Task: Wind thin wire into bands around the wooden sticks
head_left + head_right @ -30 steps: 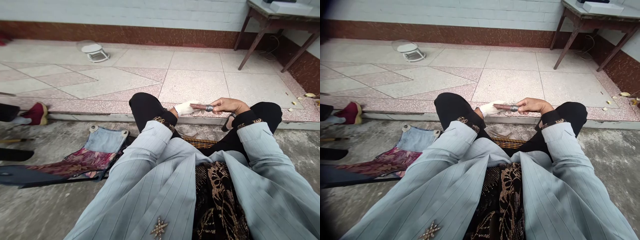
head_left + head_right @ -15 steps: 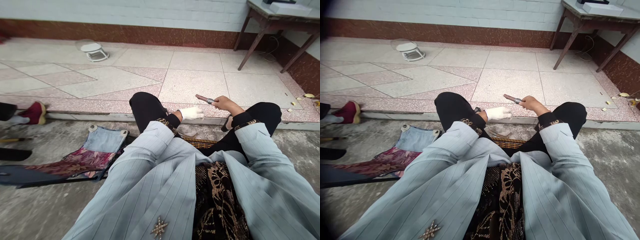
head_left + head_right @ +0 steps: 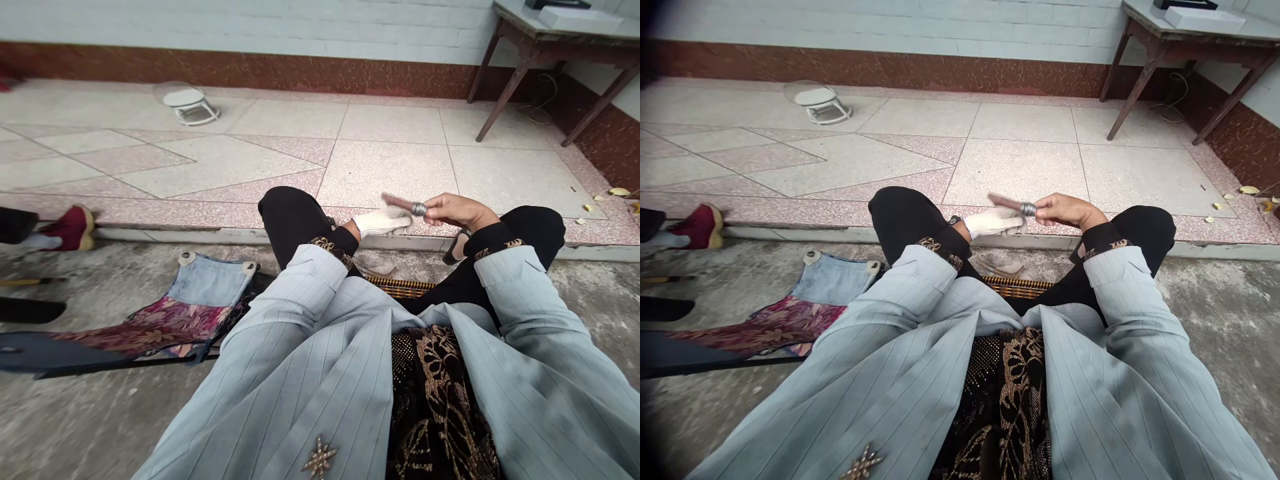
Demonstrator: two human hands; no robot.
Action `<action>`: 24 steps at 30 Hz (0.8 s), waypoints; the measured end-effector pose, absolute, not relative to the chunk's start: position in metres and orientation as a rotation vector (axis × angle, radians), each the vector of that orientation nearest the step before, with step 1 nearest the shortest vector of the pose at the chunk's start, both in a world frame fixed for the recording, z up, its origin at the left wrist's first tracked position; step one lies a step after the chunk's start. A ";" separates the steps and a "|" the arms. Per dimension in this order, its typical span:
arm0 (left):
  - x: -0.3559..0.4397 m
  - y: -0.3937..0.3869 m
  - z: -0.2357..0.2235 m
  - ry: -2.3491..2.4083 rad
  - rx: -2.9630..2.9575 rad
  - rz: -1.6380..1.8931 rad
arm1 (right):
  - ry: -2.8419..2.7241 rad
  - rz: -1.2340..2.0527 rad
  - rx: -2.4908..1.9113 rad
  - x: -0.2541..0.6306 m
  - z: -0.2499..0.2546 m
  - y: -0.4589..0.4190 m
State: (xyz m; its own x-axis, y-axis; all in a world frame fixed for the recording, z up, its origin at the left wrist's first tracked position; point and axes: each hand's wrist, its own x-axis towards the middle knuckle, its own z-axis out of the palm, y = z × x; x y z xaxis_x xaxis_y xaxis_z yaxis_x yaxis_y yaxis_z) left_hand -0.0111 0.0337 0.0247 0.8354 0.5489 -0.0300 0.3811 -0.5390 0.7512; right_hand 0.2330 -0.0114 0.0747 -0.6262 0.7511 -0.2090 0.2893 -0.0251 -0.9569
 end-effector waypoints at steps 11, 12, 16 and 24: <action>-0.006 0.028 0.029 0.646 2.198 0.173 | -1.429 1.096 -1.653 0.224 0.055 0.006; -0.006 0.029 0.028 0.656 2.205 0.170 | -1.528 1.003 -1.754 0.224 0.054 0.007; -0.010 0.030 0.023 0.692 2.248 0.147 | -1.985 0.484 -2.101 0.219 0.051 0.006; -0.007 0.038 0.019 0.691 2.362 0.091 | -2.490 1.169 -2.015 0.213 0.050 -0.003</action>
